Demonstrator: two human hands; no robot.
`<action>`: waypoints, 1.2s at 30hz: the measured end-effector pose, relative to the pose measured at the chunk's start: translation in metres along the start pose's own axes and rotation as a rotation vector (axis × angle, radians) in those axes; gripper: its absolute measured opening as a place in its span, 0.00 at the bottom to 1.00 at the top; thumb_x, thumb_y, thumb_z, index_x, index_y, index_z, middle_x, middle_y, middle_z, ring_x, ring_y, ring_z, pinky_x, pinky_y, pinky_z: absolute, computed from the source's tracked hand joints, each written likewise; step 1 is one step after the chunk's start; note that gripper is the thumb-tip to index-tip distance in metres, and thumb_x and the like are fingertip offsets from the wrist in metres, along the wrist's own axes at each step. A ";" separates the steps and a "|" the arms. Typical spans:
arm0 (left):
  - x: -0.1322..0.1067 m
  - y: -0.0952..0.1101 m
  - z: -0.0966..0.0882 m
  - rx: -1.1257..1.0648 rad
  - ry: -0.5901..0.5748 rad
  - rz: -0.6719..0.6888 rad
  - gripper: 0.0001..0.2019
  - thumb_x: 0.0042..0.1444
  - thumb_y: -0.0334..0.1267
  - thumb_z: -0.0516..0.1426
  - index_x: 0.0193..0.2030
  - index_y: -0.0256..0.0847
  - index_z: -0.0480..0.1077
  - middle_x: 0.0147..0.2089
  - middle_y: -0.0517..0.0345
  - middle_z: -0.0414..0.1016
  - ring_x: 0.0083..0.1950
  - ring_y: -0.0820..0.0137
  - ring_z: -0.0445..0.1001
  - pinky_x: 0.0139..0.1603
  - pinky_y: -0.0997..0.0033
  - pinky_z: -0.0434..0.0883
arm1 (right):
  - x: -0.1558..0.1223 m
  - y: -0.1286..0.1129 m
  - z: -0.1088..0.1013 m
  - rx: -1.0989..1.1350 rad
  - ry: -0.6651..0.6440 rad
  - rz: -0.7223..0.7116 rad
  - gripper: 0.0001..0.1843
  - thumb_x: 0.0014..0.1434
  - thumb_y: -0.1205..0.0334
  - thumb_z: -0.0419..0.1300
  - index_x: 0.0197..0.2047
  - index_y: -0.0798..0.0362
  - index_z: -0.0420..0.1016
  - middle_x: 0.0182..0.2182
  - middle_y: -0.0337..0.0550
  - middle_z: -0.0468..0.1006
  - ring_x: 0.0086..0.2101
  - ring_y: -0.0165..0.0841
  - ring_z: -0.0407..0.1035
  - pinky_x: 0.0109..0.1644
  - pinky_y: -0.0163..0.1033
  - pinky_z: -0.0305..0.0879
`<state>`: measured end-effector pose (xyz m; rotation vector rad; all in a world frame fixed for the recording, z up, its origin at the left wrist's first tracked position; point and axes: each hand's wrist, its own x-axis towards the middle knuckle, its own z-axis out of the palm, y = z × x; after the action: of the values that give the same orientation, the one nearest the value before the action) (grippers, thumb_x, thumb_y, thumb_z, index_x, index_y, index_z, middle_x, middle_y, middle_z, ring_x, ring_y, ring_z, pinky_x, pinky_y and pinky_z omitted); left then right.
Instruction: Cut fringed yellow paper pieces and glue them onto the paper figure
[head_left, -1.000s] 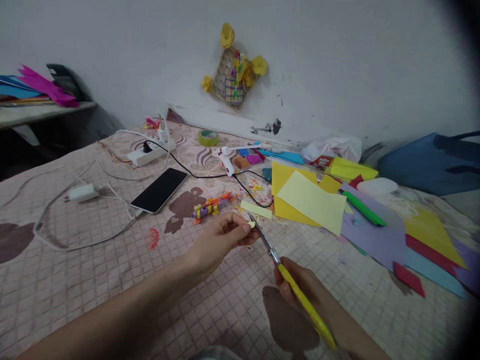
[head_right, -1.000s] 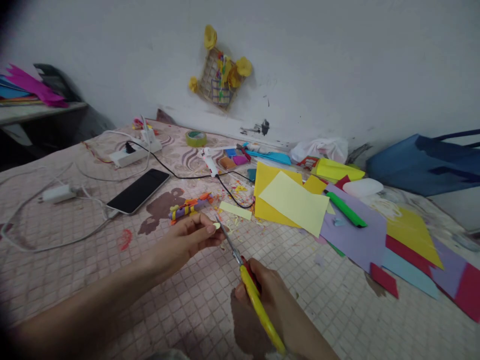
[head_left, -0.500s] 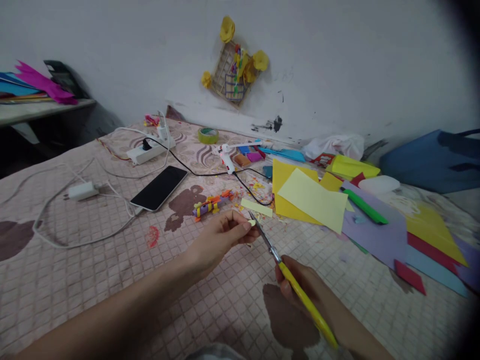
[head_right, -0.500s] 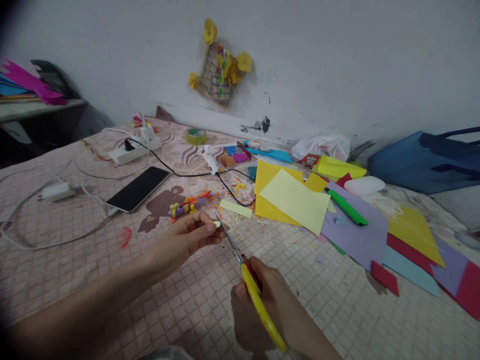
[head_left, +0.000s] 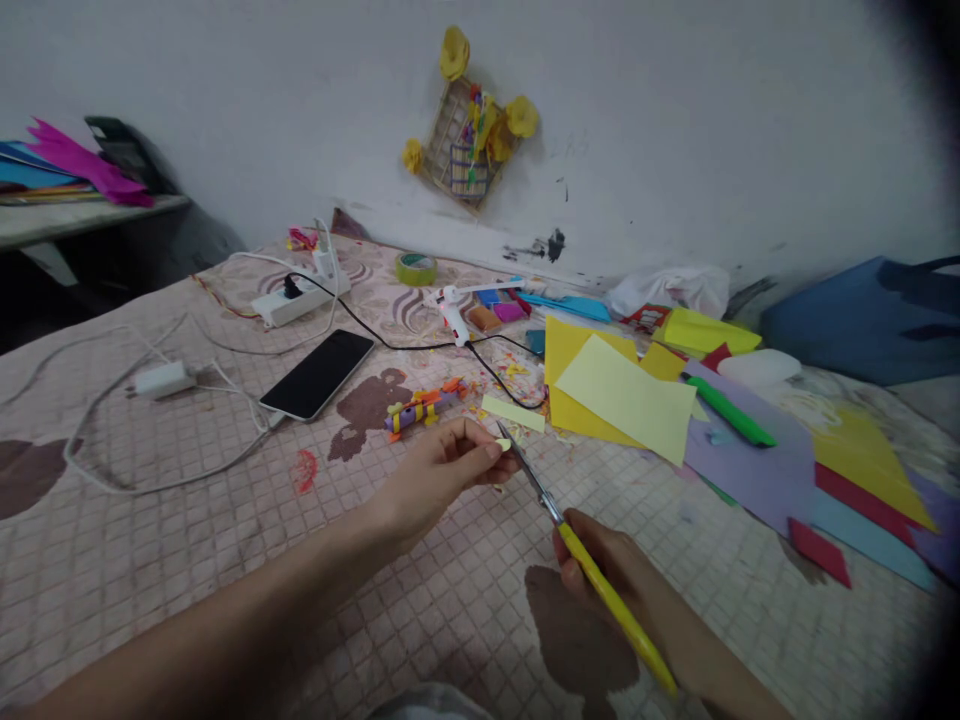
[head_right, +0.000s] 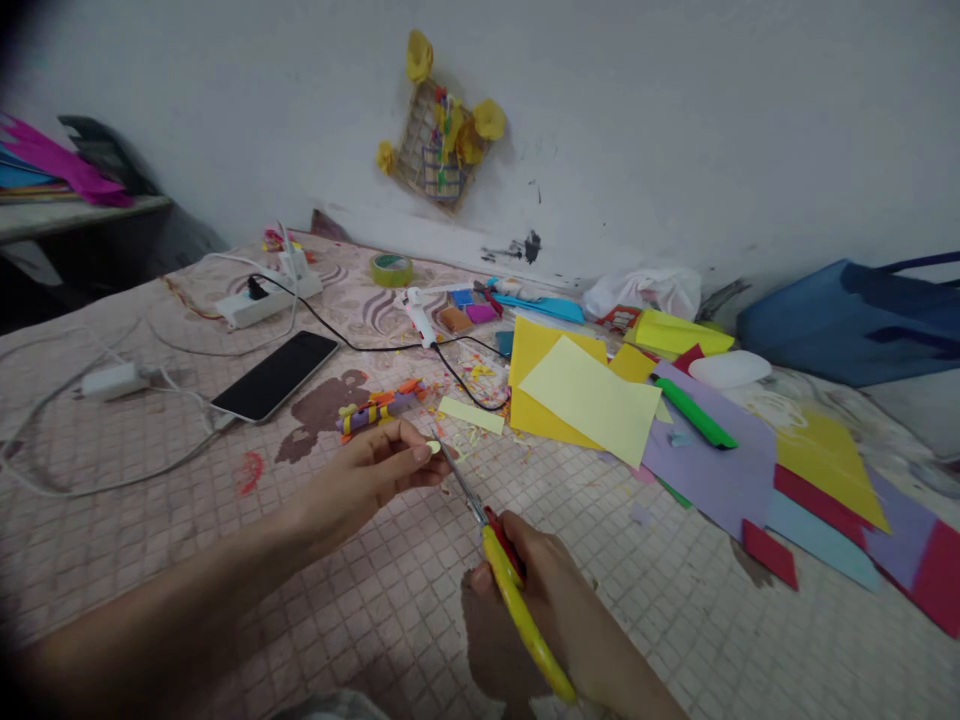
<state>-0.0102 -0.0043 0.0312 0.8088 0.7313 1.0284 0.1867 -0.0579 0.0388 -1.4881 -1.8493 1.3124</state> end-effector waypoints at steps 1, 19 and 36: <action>0.000 0.000 0.000 0.004 -0.001 -0.001 0.07 0.52 0.35 0.61 0.30 0.35 0.66 0.32 0.56 0.76 0.36 0.73 0.74 0.44 0.69 0.70 | -0.001 0.002 0.000 -0.002 -0.003 -0.002 0.15 0.54 0.49 0.55 0.25 0.52 0.61 0.21 0.39 0.69 0.23 0.31 0.64 0.27 0.36 0.61; 0.007 0.010 -0.015 0.124 -0.182 -0.051 0.07 0.53 0.33 0.60 0.30 0.33 0.66 0.34 0.56 0.77 0.37 0.76 0.75 0.40 0.76 0.71 | -0.004 0.005 -0.008 -0.151 -0.085 -0.014 0.14 0.56 0.50 0.50 0.29 0.52 0.62 0.24 0.41 0.68 0.25 0.32 0.61 0.28 0.37 0.58; 0.008 0.012 -0.017 0.155 -0.205 -0.094 0.07 0.53 0.34 0.61 0.31 0.34 0.67 0.35 0.53 0.79 0.37 0.75 0.77 0.41 0.75 0.72 | -0.007 0.001 -0.012 -0.131 -0.124 0.037 0.11 0.53 0.53 0.52 0.27 0.51 0.62 0.23 0.40 0.67 0.24 0.33 0.60 0.27 0.37 0.57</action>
<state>-0.0273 0.0105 0.0317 0.9885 0.6714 0.7979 0.1995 -0.0594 0.0450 -1.5445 -2.0302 1.3507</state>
